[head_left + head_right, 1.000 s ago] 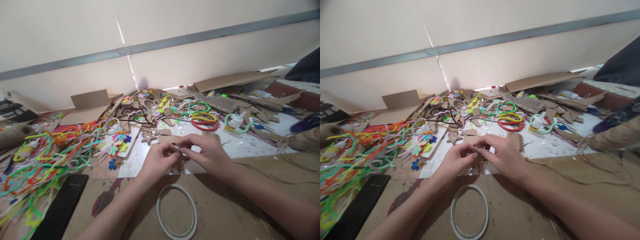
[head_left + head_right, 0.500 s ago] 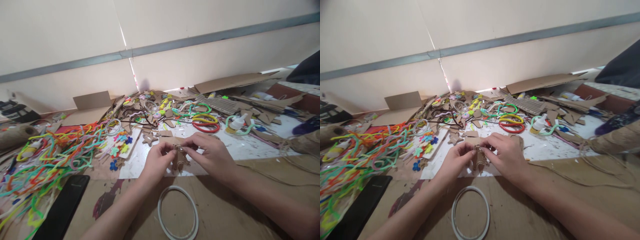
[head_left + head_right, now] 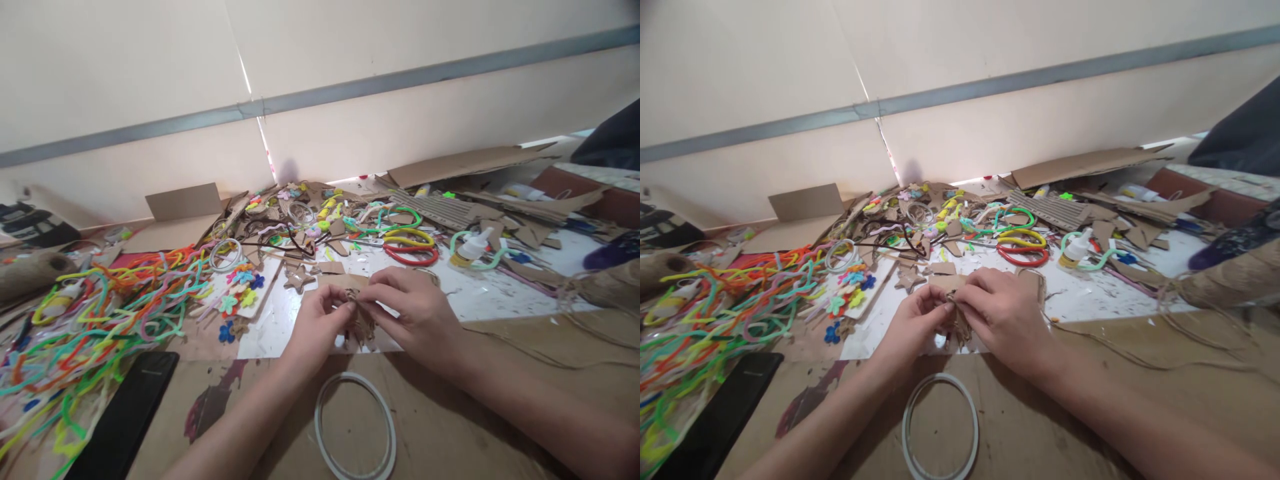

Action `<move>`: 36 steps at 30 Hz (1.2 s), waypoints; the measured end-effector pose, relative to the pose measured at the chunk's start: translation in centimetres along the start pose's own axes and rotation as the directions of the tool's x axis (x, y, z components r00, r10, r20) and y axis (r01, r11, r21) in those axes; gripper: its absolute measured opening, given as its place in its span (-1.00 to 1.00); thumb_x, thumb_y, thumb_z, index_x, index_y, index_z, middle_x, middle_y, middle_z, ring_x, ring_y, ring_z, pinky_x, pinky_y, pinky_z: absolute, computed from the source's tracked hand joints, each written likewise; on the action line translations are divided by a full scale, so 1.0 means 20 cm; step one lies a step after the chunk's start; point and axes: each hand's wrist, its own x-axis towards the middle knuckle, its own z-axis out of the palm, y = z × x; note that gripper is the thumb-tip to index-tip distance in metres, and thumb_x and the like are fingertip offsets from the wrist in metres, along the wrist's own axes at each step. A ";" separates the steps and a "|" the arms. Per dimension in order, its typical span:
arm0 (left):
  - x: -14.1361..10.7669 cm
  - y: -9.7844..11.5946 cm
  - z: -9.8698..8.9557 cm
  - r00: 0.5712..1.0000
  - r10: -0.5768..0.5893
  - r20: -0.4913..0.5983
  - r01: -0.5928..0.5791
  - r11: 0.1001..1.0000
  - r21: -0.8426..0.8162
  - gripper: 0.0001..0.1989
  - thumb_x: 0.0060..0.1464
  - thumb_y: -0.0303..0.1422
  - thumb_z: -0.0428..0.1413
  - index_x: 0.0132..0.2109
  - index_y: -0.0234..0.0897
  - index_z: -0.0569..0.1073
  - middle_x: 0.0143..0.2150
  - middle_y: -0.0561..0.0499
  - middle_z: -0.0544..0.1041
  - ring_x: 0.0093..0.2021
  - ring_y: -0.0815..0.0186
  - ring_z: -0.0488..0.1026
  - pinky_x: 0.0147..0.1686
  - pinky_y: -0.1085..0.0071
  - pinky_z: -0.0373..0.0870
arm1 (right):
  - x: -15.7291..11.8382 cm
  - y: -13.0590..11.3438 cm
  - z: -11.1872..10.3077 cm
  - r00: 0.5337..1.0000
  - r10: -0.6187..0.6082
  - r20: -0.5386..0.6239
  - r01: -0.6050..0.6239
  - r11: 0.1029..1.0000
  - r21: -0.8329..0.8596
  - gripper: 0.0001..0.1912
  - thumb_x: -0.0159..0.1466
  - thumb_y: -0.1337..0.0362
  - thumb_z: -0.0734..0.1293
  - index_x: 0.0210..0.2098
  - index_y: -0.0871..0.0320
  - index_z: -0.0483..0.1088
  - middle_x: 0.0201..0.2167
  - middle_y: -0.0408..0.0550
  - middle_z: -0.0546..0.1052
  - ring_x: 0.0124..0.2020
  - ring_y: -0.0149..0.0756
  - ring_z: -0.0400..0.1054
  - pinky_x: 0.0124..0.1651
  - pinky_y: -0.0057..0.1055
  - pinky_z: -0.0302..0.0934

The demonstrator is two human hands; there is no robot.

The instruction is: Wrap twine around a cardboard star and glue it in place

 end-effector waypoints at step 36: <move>-0.01 0.04 0.00 1.000 0.013 0.025 -0.014 0.999 0.041 -0.75 0.02 -0.24 0.26 -0.32 -0.31 0.41 -0.49 0.10 0.41 -0.52 0.42 0.36 -0.47 0.49 0.38 | 0.00 0.03 0.05 0.861 0.437 0.259 -0.505 0.679 0.534 -0.88 0.24 0.27 0.40 -0.26 0.09 0.37 -0.34 -0.16 0.50 -0.31 -0.30 0.40 -0.27 -0.37 0.28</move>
